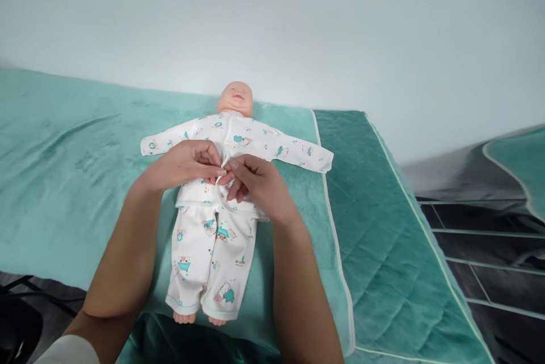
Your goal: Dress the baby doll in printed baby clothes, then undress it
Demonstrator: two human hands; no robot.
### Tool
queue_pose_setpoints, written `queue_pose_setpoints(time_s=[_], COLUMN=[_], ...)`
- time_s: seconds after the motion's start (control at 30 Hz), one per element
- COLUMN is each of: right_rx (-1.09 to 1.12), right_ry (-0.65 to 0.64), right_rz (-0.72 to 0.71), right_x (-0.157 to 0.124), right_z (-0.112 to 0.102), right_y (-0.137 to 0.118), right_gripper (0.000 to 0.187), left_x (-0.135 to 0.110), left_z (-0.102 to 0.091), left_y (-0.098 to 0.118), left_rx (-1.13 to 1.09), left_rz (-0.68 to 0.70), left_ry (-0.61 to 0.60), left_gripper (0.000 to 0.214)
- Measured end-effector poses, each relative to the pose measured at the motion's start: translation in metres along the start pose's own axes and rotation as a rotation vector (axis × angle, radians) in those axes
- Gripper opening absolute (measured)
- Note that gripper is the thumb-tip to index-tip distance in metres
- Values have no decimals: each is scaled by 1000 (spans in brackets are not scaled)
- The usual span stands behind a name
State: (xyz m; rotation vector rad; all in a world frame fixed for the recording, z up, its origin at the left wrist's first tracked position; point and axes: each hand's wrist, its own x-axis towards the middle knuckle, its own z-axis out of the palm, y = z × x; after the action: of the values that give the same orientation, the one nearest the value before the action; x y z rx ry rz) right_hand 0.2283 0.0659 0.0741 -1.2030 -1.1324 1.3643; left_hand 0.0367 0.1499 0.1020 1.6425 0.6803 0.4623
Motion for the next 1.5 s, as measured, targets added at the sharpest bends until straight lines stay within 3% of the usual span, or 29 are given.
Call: queue_pose_setpoints(time_s=[0.63, 1.5], right_rx=[-39, 16], right_ry=[-17, -36], right_rz=[-5, -13], right_x=[-4, -2], right_z=[1, 4], right_y=[-5, -2], right_gripper=[37, 33], left_x=[1, 2], left_z=[2, 3], left_y=[-1, 0], left_rx=[-42, -50], left_rz=[26, 30], left_ry=[-38, 11], left_gripper=[12, 20])
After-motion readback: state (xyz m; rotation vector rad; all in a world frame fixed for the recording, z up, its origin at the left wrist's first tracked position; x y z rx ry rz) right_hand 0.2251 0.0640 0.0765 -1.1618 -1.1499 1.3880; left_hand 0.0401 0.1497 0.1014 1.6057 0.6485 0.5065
